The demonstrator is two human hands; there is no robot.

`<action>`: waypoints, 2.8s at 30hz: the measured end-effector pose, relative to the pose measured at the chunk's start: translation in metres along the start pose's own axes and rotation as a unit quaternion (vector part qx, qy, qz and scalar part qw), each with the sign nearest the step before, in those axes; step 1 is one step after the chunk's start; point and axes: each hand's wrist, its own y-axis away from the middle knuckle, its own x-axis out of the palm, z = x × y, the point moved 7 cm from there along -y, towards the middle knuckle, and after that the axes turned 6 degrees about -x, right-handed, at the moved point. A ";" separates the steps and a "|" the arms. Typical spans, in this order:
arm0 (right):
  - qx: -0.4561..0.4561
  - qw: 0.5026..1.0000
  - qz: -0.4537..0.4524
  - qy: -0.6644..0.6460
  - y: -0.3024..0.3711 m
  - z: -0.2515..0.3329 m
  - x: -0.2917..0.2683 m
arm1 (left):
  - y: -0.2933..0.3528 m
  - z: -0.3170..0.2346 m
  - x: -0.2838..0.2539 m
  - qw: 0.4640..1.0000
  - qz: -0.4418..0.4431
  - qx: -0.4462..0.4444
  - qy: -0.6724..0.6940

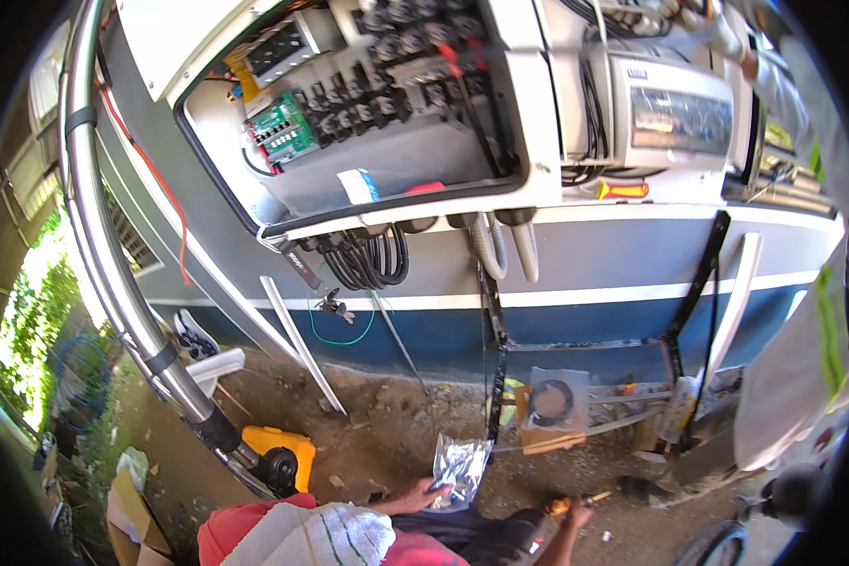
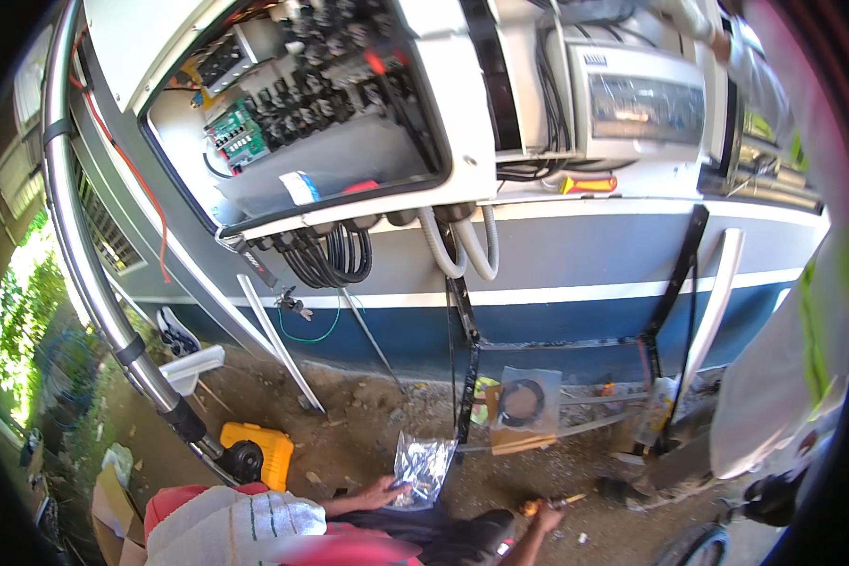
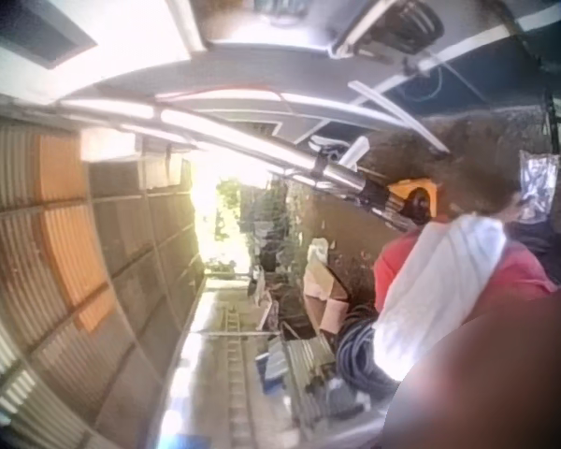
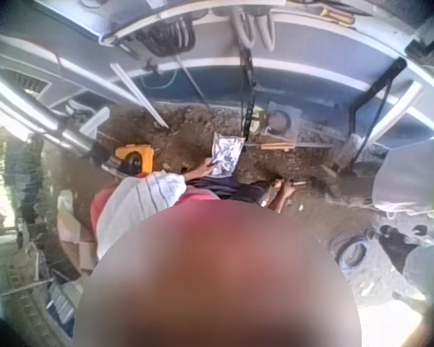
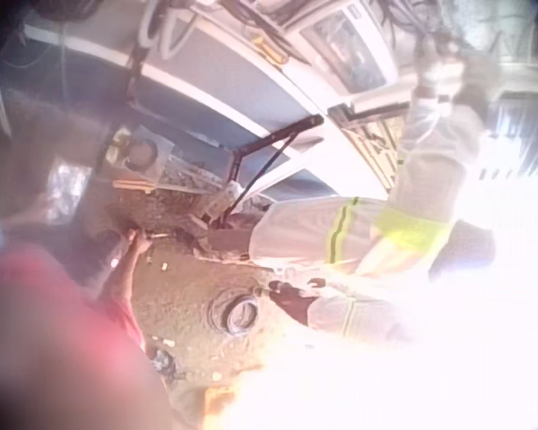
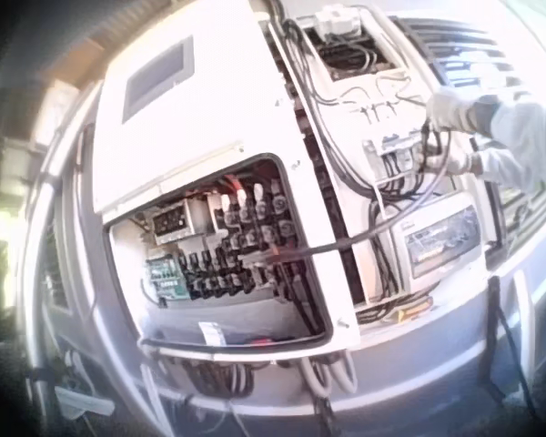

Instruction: The person unpacks a coiled black cable from a plastic bag, strips the ends, and routes it into an open electrical cabinet. They then connect the cable to terminals inside the cabinet while other workers stand nearby.

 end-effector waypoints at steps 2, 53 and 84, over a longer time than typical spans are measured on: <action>-0.061 0.981 0.130 -0.130 0.059 0.104 0.010 | 0.010 -0.051 -0.014 0.996 -0.014 0.051 0.077; -0.418 0.878 0.182 0.145 0.425 0.649 0.020 | 0.188 -0.448 -0.494 0.851 -0.394 0.347 0.013; -0.379 0.907 0.179 -0.041 0.465 0.674 0.035 | 0.377 -0.432 -0.505 0.583 0.261 0.764 0.096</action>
